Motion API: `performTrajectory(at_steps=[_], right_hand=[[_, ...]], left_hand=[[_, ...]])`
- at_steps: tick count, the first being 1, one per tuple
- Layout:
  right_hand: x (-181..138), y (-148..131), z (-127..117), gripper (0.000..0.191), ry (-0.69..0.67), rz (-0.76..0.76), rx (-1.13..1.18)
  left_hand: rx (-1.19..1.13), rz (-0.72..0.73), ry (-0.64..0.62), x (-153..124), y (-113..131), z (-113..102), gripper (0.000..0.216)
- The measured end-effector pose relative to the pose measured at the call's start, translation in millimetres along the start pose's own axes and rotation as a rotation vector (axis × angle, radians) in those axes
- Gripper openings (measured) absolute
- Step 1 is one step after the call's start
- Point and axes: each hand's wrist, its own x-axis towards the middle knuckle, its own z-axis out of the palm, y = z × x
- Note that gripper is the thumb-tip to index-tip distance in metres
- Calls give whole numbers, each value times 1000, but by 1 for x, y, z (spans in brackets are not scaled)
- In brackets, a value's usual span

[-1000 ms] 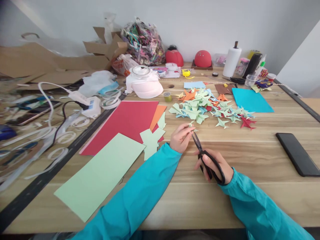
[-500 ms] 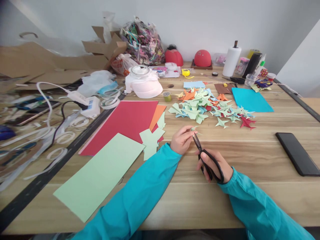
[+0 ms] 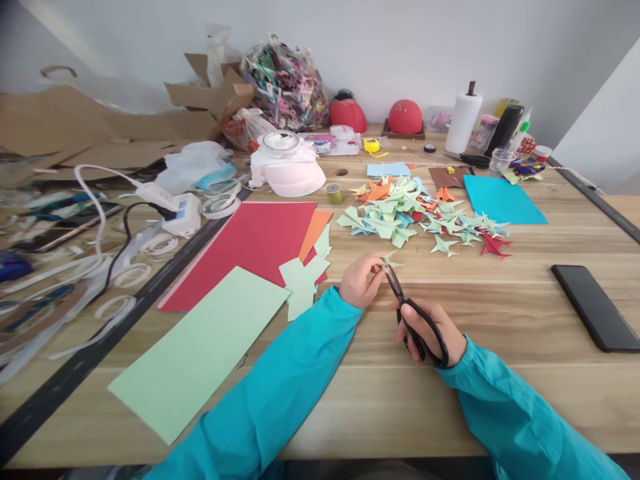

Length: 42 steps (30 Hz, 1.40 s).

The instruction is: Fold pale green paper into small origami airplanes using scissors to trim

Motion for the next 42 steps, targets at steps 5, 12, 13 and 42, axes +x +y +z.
performTrajectory(at_steps=[5,12,13,42], right_hand=[[1,-2,0,61,26,22,-31],[-1,-7,0,62,68,78,-62],[-1,-8,0,62,75,86,-69],[-2,-10,1,59,95,122,-165]], left_hand=[[28,36,21,1,-2,-1,6],[-9,41,-6,1,-2,-4,14],[-15,42,-7,1,-2,-4,14],[-13,100,40,3,-1,-6,16]])
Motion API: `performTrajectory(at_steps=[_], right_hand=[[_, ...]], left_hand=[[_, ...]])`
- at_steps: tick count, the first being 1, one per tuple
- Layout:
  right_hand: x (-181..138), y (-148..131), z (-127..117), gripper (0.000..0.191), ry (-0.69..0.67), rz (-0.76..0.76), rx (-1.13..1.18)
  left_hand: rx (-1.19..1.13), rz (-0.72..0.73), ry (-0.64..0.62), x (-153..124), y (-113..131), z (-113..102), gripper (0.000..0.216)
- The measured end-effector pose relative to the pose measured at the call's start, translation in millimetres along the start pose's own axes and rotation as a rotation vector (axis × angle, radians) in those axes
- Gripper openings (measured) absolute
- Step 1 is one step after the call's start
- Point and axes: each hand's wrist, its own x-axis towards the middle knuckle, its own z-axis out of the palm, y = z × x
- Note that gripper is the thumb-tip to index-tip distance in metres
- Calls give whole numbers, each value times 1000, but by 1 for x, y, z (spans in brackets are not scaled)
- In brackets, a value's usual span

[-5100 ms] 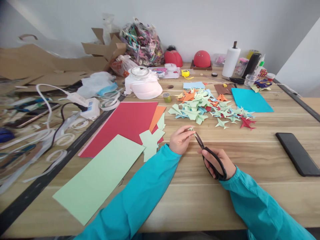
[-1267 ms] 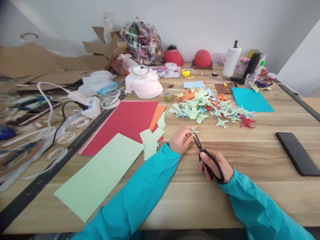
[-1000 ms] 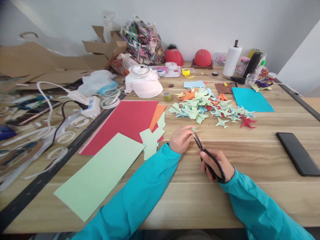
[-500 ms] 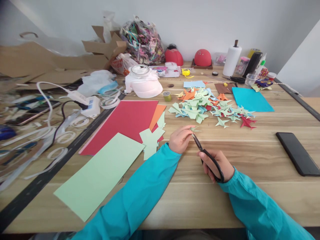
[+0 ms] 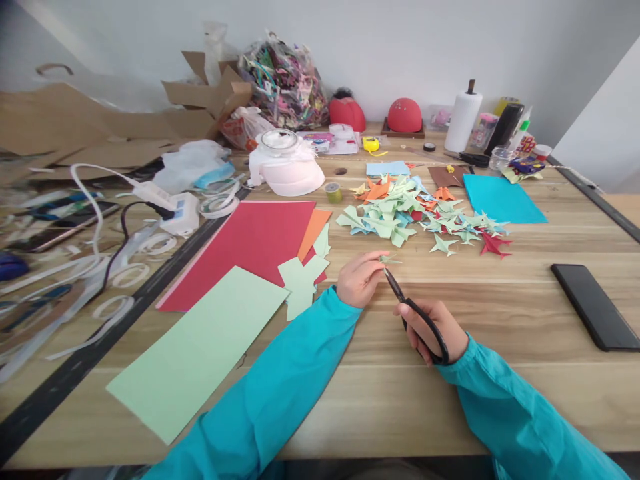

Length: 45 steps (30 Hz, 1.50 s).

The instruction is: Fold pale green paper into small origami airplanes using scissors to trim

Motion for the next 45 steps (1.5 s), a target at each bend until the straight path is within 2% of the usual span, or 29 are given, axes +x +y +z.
performTrajectory(at_steps=[27,34,45], right_hand=[[1,-1,-1,54,-12,-1,-49],[1,-1,-1,54,-11,9,-54],[1,0,-1,52,-8,11,-57]], left_hand=[[20,8,16,0,1,0,15],[13,53,45,0,-1,1,12],[15,16,28,1,1,0,14]])
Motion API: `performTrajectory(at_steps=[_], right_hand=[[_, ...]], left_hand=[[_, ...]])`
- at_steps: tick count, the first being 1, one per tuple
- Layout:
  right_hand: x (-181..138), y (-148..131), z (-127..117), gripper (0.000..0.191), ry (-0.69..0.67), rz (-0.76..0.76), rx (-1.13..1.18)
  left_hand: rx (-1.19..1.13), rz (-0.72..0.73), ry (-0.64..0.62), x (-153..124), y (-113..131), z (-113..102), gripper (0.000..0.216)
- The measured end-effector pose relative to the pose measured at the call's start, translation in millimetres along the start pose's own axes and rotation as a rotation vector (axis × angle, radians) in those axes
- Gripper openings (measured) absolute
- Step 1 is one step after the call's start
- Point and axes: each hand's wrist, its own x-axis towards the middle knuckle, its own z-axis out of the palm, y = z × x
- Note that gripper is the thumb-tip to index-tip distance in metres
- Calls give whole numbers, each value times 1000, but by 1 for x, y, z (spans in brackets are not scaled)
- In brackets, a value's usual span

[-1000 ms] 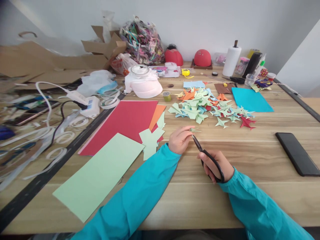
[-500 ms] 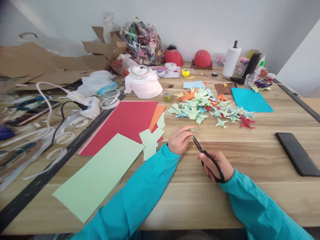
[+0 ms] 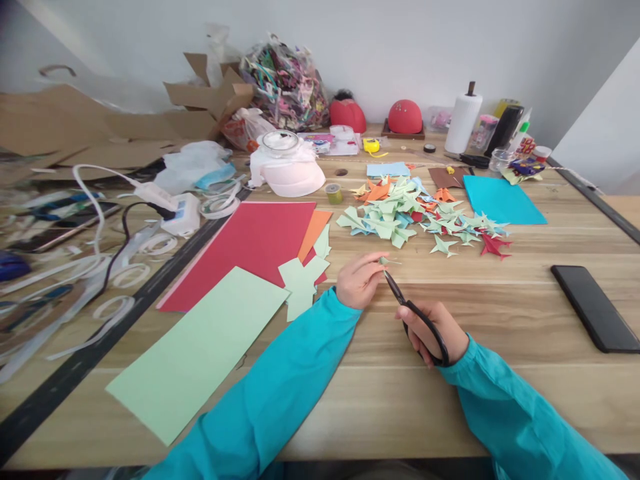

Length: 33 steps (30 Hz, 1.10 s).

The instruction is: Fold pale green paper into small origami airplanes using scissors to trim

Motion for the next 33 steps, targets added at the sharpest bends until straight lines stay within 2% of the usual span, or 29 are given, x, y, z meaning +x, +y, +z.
performTrajectory(at_steps=[16,29,31,33], right_hand=[[-1,1,0,52,9,13,3],[4,7,-7,51,49,33,-64],[5,8,-10,49,101,-27,-166],[6,10,-14,44,272,-153,-340]], left_hand=[[5,-3,0,0,0,1,14],[25,-75,31,-2,-4,4,11],[34,-150,78,-2,-5,4,11],[10,-260,138,-1,-6,4,10]])
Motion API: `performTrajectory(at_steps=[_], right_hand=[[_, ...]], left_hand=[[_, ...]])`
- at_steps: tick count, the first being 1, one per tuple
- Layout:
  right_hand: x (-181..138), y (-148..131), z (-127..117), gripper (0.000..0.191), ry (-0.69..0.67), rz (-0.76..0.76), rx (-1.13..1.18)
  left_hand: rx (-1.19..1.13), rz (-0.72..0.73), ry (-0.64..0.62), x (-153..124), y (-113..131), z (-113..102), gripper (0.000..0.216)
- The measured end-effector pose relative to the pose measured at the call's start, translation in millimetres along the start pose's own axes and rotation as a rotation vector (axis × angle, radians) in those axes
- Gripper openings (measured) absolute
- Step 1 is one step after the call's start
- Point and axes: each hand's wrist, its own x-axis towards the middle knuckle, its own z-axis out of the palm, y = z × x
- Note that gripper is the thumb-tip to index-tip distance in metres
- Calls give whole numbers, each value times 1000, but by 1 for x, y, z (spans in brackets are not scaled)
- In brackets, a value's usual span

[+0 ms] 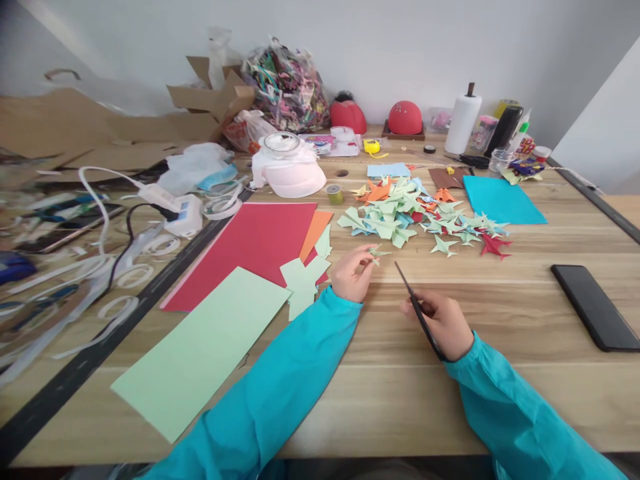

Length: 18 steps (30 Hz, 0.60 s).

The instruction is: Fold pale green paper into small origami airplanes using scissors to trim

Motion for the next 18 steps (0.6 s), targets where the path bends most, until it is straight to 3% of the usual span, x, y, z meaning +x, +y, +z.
performTrajectory(at_steps=[2,4,11,18], right_hand=[[3,3,-3,39,235,-78,-216],[6,5,-7,38,371,-69,-439],[12,20,-15,33,433,-38,-1139],[14,29,-22,31,526,-25,-1267]], left_hand=[[-78,-124,34,0,1,1,7],[-188,-243,41,0,4,3,3],[-597,-574,14,-1,6,11,25],[-820,-782,-55,2,6,12,41]])
